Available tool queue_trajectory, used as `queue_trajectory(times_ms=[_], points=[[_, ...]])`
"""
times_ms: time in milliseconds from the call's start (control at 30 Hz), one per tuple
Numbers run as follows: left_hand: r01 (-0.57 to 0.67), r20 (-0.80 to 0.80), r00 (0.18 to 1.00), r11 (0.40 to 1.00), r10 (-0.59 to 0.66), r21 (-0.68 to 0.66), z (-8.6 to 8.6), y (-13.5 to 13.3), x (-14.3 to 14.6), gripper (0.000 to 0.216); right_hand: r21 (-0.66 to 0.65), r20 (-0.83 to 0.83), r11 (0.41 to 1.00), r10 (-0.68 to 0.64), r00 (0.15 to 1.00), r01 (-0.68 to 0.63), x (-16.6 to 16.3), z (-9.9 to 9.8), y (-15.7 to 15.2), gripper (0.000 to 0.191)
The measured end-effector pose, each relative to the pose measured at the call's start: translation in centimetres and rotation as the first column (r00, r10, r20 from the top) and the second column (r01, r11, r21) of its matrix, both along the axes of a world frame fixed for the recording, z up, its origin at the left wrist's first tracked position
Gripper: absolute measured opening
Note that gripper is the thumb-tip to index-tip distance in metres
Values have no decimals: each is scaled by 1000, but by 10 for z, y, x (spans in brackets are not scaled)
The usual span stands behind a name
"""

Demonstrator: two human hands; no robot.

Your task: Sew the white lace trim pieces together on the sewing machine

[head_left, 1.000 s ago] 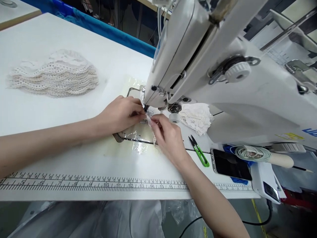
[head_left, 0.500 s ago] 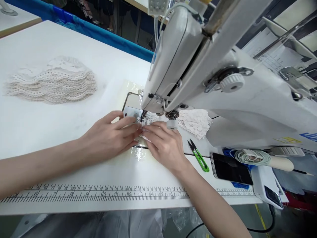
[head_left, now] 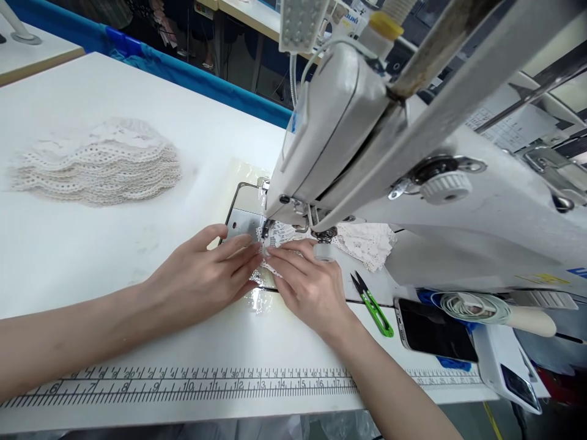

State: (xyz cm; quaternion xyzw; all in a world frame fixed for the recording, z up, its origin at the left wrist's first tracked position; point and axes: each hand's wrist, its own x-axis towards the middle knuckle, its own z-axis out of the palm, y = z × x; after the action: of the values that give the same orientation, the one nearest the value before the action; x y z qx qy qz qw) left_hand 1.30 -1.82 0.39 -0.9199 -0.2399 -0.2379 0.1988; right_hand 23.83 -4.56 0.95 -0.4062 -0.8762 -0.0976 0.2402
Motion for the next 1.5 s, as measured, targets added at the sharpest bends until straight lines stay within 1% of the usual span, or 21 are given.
queue_trajectory(times_ms=[133,233,300,367,500,633,900,1233,1500], points=[[-29,5,1000,1000,29,-8,-1,4,2,27,9,-8,1000,-4,1000,4,0,-1,3,23],[-35,12,999,999,35,9,-3,8,2,31,11,12,1000,-28,1000,28,-1,-1,5,25],[-36,19,999,999,36,13,-3,10,2,32,14,32,999,-39,999,39,-2,-1,5,23],[-45,29,999,999,45,-2,-4,10,1,29,19,43,999,-46,998,45,-3,-2,4,21],[-54,45,997,998,55,-25,-4,9,-2,24,21,61,998,-55,997,53,-3,-1,2,24],[-44,58,997,998,47,-53,-3,10,-2,19,9,73,998,-59,996,58,-2,-1,1,23],[-3,102,995,994,14,-107,-1,16,-3,20,-14,107,996,-86,991,88,-1,-1,2,24],[-29,71,997,995,36,-98,-1,26,-2,26,11,91,992,-128,988,127,-1,-6,6,26],[-23,105,994,991,37,-134,-4,31,-1,26,-45,110,988,-139,984,144,-1,-6,9,27]])
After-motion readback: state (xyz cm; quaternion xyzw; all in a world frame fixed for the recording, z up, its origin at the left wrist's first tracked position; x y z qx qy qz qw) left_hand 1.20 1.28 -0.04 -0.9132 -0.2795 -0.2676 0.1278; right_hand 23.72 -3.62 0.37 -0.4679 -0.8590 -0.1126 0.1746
